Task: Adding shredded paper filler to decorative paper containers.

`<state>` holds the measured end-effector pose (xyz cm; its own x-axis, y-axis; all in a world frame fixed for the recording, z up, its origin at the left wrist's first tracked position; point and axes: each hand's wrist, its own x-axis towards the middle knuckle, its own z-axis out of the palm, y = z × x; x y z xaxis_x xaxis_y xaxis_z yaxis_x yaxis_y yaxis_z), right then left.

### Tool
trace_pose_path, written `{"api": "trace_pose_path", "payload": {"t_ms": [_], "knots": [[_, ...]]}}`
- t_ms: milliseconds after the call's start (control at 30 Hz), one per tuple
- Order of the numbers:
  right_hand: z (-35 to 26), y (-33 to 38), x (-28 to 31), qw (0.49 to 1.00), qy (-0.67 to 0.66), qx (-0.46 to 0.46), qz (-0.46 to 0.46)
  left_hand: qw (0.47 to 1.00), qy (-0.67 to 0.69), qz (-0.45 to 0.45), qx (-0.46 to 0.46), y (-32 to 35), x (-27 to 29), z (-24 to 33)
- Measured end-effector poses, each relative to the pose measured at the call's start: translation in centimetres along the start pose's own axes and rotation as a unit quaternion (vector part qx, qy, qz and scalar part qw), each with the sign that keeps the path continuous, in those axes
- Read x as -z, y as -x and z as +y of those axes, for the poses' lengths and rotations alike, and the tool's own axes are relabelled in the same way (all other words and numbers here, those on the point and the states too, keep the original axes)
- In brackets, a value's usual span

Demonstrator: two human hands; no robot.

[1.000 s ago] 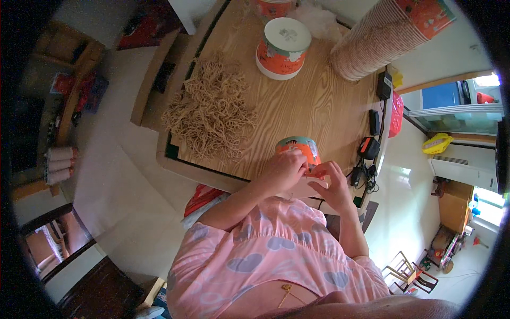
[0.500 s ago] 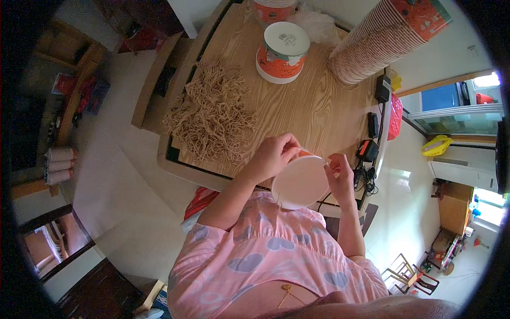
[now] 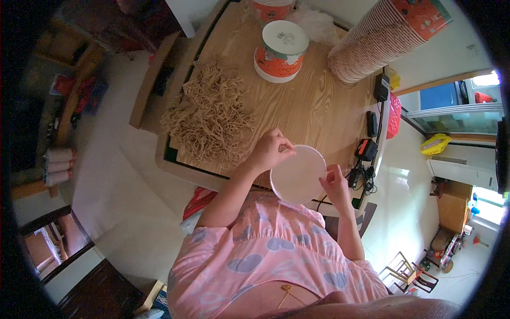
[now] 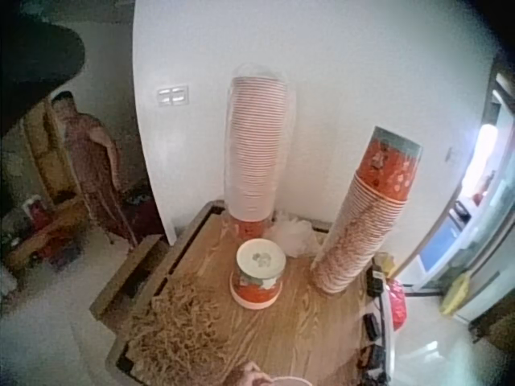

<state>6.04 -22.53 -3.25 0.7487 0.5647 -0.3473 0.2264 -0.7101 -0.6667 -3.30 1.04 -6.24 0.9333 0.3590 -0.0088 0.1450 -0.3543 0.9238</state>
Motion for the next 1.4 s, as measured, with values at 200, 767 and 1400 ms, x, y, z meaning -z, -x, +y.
{"api": "trace_pose_path", "payload": {"t_ms": [200,767,1400], "knots": [[-1.4,-1.4,1.2,0.984,0.08,0.128,0.092,0.994,-0.084,0.042,-0.053,-0.7,-1.4,0.9],[-0.4,-6.9,-1.7,0.969,-0.242,0.043,-0.032,0.996,-0.018,0.066,-0.065,-1.1,-2.1,-0.8],[3.3,-7.9,-3.9,0.977,-0.206,-0.012,-0.055,0.992,-0.046,0.033,-0.117,-0.6,-2.8,-1.3]]}}
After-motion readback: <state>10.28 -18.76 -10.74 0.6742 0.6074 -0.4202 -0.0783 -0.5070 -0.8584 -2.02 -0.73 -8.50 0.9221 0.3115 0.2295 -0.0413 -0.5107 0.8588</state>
